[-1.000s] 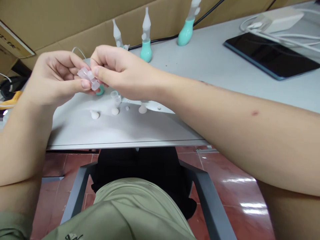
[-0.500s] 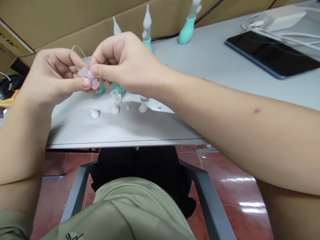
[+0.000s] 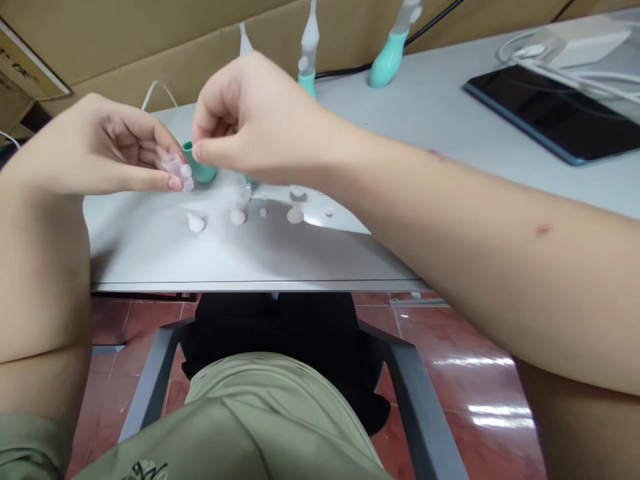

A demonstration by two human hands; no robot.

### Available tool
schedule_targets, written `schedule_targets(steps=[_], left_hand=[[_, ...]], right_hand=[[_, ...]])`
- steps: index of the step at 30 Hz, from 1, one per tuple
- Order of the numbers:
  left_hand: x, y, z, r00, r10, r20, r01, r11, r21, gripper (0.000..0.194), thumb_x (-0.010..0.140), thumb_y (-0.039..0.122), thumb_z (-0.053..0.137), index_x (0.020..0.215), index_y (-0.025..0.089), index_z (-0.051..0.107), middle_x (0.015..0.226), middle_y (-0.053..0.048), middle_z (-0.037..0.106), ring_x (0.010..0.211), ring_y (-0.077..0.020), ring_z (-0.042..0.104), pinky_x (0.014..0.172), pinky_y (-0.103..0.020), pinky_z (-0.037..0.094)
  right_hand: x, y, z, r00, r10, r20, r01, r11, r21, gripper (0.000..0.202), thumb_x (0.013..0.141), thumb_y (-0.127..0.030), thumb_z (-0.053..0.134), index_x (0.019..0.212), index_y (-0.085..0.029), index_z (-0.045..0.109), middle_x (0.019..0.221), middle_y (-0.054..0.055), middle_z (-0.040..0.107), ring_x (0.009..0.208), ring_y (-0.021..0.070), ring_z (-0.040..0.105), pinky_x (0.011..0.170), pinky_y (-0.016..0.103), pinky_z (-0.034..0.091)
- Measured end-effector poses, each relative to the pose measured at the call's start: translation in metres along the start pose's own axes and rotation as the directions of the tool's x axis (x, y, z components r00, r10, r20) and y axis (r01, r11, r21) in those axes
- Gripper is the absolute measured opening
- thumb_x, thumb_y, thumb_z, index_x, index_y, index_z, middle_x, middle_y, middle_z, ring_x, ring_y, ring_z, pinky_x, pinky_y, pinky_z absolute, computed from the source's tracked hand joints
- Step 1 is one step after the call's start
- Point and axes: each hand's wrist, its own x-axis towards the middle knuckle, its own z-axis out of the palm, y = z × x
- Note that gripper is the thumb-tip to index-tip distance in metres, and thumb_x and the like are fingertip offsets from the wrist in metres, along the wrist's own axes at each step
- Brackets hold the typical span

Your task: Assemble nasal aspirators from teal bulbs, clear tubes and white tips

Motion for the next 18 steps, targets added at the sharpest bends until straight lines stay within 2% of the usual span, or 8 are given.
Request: schedule_targets(steps=[2, 4, 7, 9, 12, 14, 16, 18], left_hand=[[0.000, -0.004, -0.004, 0.999, -0.030, 0.035, 0.026, 0.994, 0.108, 0.025, 0.089, 0.030, 0.114, 0.108, 0.022, 0.099, 0.093, -0.002, 0.097, 0.075, -0.0209, 0.093, 0.066, -0.026, 0.078], [0.001, -0.010, -0.006, 0.996, -0.055, 0.069, 0.038, 0.973, 0.229, 0.025, 0.089, 0.034, 0.113, 0.107, 0.024, 0.099, 0.089, 0.001, 0.095, 0.069, -0.0198, 0.089, 0.057, -0.023, 0.070], [0.002, -0.022, -0.006, 0.991, -0.102, 0.085, 0.066, 0.933, 0.354, 0.024, 0.089, 0.033, 0.112, 0.106, 0.025, 0.098, 0.086, 0.003, 0.093, 0.068, -0.0201, 0.087, 0.054, -0.024, 0.065], [0.003, -0.030, -0.005, 0.991, -0.104, 0.085, 0.065, 0.925, 0.374, 0.026, 0.088, 0.035, 0.113, 0.105, 0.026, 0.096, 0.085, 0.005, 0.092, 0.066, -0.0198, 0.083, 0.060, -0.027, 0.069], [0.003, -0.039, -0.003, 0.992, -0.063, 0.107, 0.019, 0.927, 0.375, 0.026, 0.087, 0.037, 0.114, 0.102, 0.027, 0.095, 0.080, 0.008, 0.089, 0.058, -0.0173, 0.076, 0.060, -0.027, 0.067], [0.004, -0.042, -0.003, 0.992, -0.066, 0.107, 0.019, 0.920, 0.391, 0.023, 0.088, 0.035, 0.111, 0.102, 0.028, 0.095, 0.080, 0.007, 0.089, 0.059, -0.0187, 0.077, 0.061, -0.028, 0.067], [0.005, -0.043, -0.002, 0.990, -0.104, 0.095, 0.056, 0.908, 0.414, 0.023, 0.086, 0.034, 0.109, 0.102, 0.027, 0.094, 0.082, 0.008, 0.089, 0.061, -0.0210, 0.079, 0.073, -0.033, 0.074], [0.007, -0.037, -0.001, 0.980, -0.169, 0.102, 0.108, 0.893, 0.438, 0.026, 0.082, 0.035, 0.109, 0.102, 0.027, 0.093, 0.081, 0.009, 0.088, 0.062, -0.0224, 0.078, 0.090, -0.039, 0.079]], right_hand=[[0.004, -0.006, 0.006, 0.998, -0.020, 0.053, 0.031, 0.972, -0.234, 0.019, 0.107, -0.009, 0.079, 0.095, -0.024, 0.081, 0.108, 0.007, 0.090, 0.111, 0.0312, 0.085, 0.106, 0.044, 0.065], [0.009, -0.011, 0.015, 0.995, 0.025, 0.098, 0.016, 0.918, -0.396, 0.021, 0.101, -0.006, 0.077, 0.094, -0.025, 0.082, 0.107, 0.008, 0.090, 0.112, 0.0336, 0.084, 0.104, 0.046, 0.065], [0.016, -0.014, 0.028, 0.987, 0.095, 0.127, -0.022, 0.874, -0.485, 0.017, 0.094, -0.014, 0.087, 0.097, -0.031, 0.084, 0.106, 0.011, 0.087, 0.113, 0.0383, 0.082, 0.101, 0.048, 0.068], [0.019, -0.012, 0.034, 0.988, 0.066, 0.137, 0.020, 0.839, -0.544, 0.011, 0.094, -0.022, 0.088, 0.097, -0.033, 0.084, 0.104, 0.015, 0.085, 0.126, 0.0455, 0.078, 0.113, 0.055, 0.068], [0.021, -0.004, 0.038, 0.983, 0.015, 0.182, 0.096, 0.808, -0.582, 0.004, 0.097, -0.032, 0.087, 0.095, -0.032, 0.084, 0.102, 0.018, 0.082, 0.152, 0.0540, 0.066, 0.140, 0.069, 0.055], [0.024, 0.004, 0.041, 0.977, -0.008, 0.215, 0.133, 0.809, -0.573, 0.010, 0.096, -0.034, 0.090, 0.092, -0.032, 0.081, 0.094, 0.018, 0.079, 0.158, 0.0554, 0.061, 0.149, 0.074, 0.044], [0.028, 0.013, 0.043, 0.975, -0.021, 0.223, 0.144, 0.823, -0.550, 0.020, 0.094, -0.035, 0.094, 0.085, -0.032, 0.076, 0.086, 0.017, 0.074, 0.157, 0.0555, 0.060, 0.152, 0.076, 0.039], [0.030, 0.018, 0.044, 0.978, -0.060, 0.198, 0.143, 0.889, -0.436, 0.031, 0.093, -0.032, 0.097, 0.077, -0.033, 0.070, 0.082, 0.016, 0.071, 0.154, 0.0547, 0.061, 0.153, 0.075, 0.037]])
